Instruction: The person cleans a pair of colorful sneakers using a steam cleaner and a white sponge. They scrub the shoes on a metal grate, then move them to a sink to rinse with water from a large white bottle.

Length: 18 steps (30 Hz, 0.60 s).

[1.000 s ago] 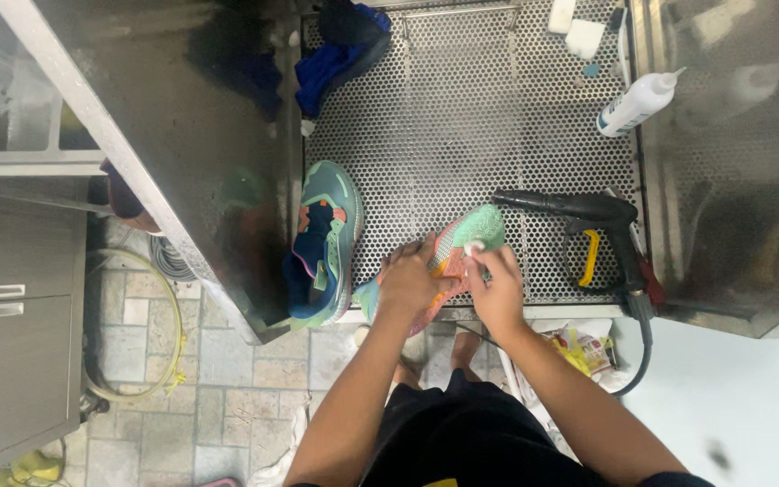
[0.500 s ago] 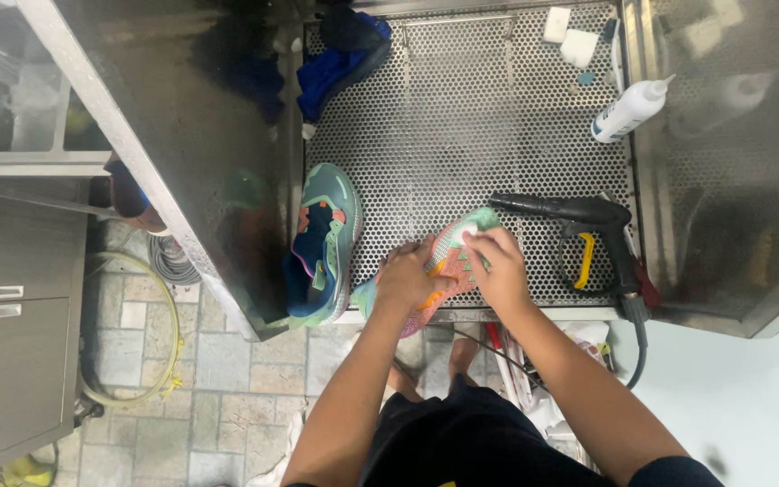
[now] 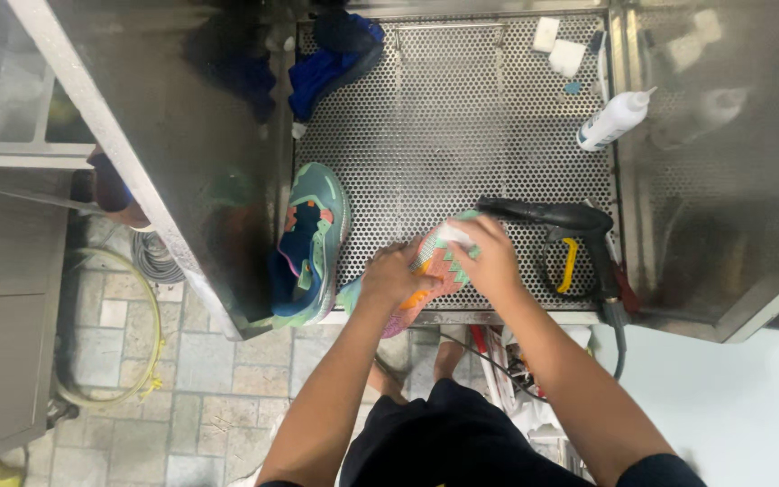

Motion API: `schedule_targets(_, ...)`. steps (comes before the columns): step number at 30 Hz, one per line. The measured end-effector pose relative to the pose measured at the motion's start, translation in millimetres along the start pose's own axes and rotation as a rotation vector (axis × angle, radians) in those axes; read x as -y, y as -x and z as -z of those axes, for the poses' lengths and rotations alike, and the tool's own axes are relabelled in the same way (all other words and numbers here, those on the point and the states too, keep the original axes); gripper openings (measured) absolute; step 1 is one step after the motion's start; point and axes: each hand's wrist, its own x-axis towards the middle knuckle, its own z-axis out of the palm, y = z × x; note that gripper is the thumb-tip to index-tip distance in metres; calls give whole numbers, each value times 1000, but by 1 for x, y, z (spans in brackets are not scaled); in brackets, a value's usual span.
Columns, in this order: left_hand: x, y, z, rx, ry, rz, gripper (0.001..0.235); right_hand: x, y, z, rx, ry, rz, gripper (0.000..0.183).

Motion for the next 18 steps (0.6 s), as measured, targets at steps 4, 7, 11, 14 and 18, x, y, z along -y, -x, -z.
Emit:
schedule_targets(4, 4, -5, -3, -3, 24, -22, 113, 11, 29, -19, -25, -6, -18, 29)
schedule_targets(7, 6, -6, -4, 11, -17, -2, 114, 14, 60, -16, 18, -54, -57, 28)
schedule_targets(11, 7, -4, -7, -37, -25, -26, 110, 0, 66, -8, 44, -79, -92, 25)
schedule_targets(14, 7, -3, -8, -59, -24, -15, 111, -16, 52, -10, 8, -157, -320, 23)
schedule_targets(18, 9, 0, -11, -110, 29, -12, 112, -30, 49, -18, -58, -92, -217, 18)
